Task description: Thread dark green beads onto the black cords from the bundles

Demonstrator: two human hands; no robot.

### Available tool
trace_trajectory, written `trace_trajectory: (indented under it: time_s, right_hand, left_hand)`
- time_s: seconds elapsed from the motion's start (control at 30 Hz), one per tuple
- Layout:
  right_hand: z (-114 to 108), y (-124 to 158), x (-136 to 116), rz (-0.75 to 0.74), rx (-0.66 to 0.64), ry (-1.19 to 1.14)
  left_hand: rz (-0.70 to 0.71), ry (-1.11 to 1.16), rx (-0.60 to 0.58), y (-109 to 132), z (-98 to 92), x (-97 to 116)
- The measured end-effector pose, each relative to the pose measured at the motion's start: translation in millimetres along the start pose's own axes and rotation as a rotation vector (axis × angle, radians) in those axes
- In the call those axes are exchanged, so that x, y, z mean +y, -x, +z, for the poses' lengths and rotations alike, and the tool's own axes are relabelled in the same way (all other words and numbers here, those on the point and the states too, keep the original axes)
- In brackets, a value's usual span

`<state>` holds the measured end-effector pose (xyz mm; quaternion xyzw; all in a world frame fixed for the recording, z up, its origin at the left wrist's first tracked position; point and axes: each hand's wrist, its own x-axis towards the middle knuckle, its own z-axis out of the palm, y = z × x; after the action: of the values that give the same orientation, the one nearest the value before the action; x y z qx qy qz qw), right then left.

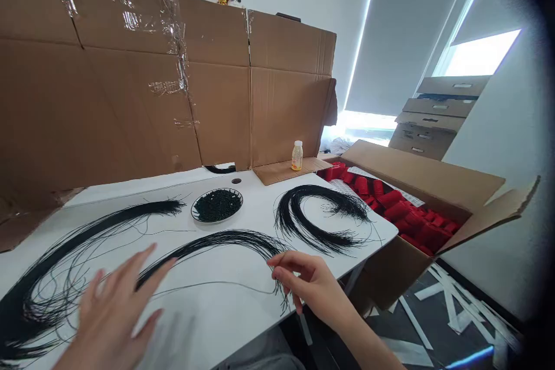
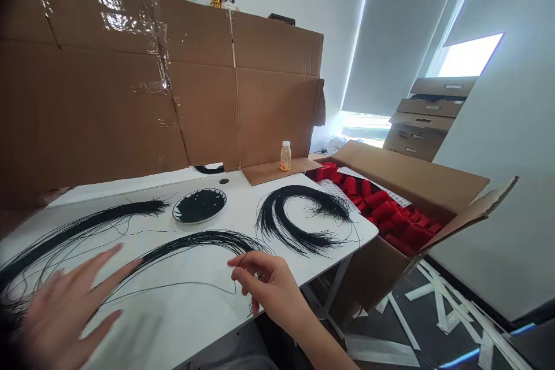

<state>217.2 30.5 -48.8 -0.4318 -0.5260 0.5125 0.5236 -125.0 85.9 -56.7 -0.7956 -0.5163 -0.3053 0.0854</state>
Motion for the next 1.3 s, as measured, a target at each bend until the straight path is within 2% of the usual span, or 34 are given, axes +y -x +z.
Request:
trace_trajectory:
  time_s: [0.03,0.07,0.17,0.23,0.3,0.47,0.57,0.63,0.67,0.77,0.87,1.0,1.13,1.3]
  right_hand:
    - [2.2,-1.7,-1.1,-0.004,0.01,-0.014]
    - [4.4,-2.5,-3.2,-0.014,0.02,-0.025]
    - [11.5,-0.4,-11.9,-0.044,0.032,-0.035]
    - [16.6,3.1,-17.4,-0.07,0.029,-0.018]
    - [22.4,7.5,-21.4,-0.103,0.024,0.009]
    - [35.6,19.2,-26.3,-0.102,-0.025,0.057]
    - [22.6,13.6,-27.2,-0.123,-0.089,0.203]
    - [-4.1,-1.3,-25.1,-0.168,-0.1,0.479]
    - [-21.9,-11.6,-22.6,-0.197,-0.04,0.711]
    - [-78.0,-45.5,-8.4,-0.178,0.126,0.946]
    - [-110.4,-71.6,11.2,-0.175,0.039,1.104]
    - [-110.5,-91.7,33.4,-0.207,-0.085,1.224]
    - [-104.4,-108.8,46.2,-0.227,-0.114,1.283]
    - [-110.6,-120.1,51.4,-0.279,-0.113,1.25]
  left_hand:
    - [0.055,0.077,-0.013,-5.1,0.5,23.2]
    - [0.077,0.166,-0.121,-11.1,-1.7,47.1]
    - [-0.095,0.487,-0.323,-31.5,-19.5,109.8]
    - [-0.18,0.649,-0.359,-44.1,-31.6,135.6]
    - [-0.18,0.75,-0.38,-53.1,-37.0,147.9]
    - [-0.203,0.885,-0.465,-56.6,-26.0,148.4]
    - [-0.233,0.928,-0.485,-52.7,-20.4,144.8]
    - [-0.299,0.935,-0.446,-50.6,-20.4,142.5]
    - [-0.342,0.936,-0.413,-49.8,-21.0,141.3]
    - [-0.448,0.945,-0.345,-48.0,-22.0,137.2]
    - [-0.494,0.956,-0.323,-46.9,-19.2,133.1]
    - [-0.509,0.922,-0.301,-46.0,-14.2,130.3]
    - [-0.484,0.932,-0.324,-44.3,-14.8,130.1]
    - [-0.478,0.952,-0.344,-42.8,-16.9,126.6]
